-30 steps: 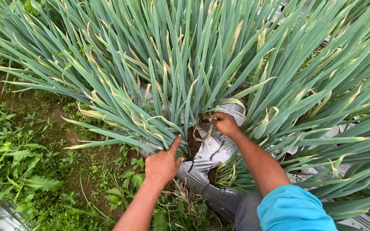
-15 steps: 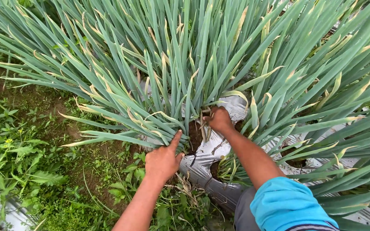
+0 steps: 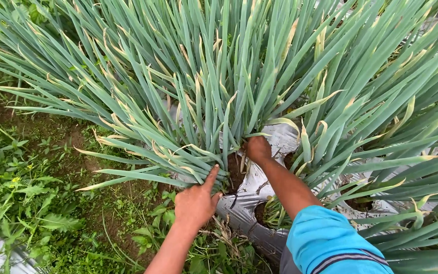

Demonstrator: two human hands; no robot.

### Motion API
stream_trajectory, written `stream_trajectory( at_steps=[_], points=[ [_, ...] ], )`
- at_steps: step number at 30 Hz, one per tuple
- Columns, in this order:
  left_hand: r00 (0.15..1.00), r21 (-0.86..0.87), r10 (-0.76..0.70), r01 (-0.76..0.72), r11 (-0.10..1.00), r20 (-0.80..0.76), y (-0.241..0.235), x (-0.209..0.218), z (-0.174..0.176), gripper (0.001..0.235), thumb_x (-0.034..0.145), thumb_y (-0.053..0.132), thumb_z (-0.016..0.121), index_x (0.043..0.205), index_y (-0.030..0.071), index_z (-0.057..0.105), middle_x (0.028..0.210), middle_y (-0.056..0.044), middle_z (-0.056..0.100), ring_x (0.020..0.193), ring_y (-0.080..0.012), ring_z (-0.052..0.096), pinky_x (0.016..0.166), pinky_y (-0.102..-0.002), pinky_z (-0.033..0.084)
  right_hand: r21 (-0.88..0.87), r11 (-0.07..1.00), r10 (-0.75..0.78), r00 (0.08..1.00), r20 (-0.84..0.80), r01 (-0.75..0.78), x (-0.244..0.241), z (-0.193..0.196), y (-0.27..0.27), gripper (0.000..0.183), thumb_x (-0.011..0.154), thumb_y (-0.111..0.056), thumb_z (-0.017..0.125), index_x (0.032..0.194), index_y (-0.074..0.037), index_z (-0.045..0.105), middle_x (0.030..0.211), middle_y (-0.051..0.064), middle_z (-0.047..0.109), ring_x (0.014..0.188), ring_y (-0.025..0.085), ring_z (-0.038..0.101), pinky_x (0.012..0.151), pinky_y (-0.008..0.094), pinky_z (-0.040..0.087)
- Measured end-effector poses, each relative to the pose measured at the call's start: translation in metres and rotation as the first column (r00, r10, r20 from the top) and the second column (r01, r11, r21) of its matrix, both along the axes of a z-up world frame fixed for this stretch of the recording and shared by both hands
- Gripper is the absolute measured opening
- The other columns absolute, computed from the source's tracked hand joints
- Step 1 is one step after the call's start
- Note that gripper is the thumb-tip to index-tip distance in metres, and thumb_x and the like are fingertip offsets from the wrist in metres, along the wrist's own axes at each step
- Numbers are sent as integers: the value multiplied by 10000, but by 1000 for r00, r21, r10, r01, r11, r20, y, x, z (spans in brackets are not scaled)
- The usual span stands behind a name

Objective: Hand weeding around onion plants in a field with plastic mulch

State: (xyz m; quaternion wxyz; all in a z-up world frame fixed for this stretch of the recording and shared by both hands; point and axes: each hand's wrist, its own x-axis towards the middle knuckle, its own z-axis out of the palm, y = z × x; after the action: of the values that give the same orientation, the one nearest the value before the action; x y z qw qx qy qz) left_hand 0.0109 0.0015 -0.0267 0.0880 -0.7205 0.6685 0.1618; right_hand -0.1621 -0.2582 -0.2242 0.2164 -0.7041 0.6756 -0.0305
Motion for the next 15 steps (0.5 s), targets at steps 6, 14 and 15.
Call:
stream_trajectory(
  at_steps=[6,14,15],
  points=[
    [1000,22,-9,9,1000,8,4,0,2,780,1027,546,521,1648,346,94,611,25,521,529,-149,517,503,-264,497,157,986,-85,977,196,55,-2,54,23,196,1014,-236,622,1145,-148,739,1017,119,747,873,275,719,723,395,571],
    [979,-60,58,-71,996,-196,13,3,17,661,979,364,613,1574,276,340,760,-134,732,703,-270,733,684,-410,578,119,819,531,821,211,-561,-43,53,35,289,879,-335,683,884,-55,756,848,200,741,947,404,690,878,523,539],
    [982,-51,51,-61,997,-183,13,4,14,676,971,382,615,1576,299,324,807,-146,743,778,-311,757,707,-449,582,240,744,586,781,215,-624,-47,58,39,296,862,-355,704,824,-64,741,790,167,731,872,344,684,857,498,527]
  ],
)
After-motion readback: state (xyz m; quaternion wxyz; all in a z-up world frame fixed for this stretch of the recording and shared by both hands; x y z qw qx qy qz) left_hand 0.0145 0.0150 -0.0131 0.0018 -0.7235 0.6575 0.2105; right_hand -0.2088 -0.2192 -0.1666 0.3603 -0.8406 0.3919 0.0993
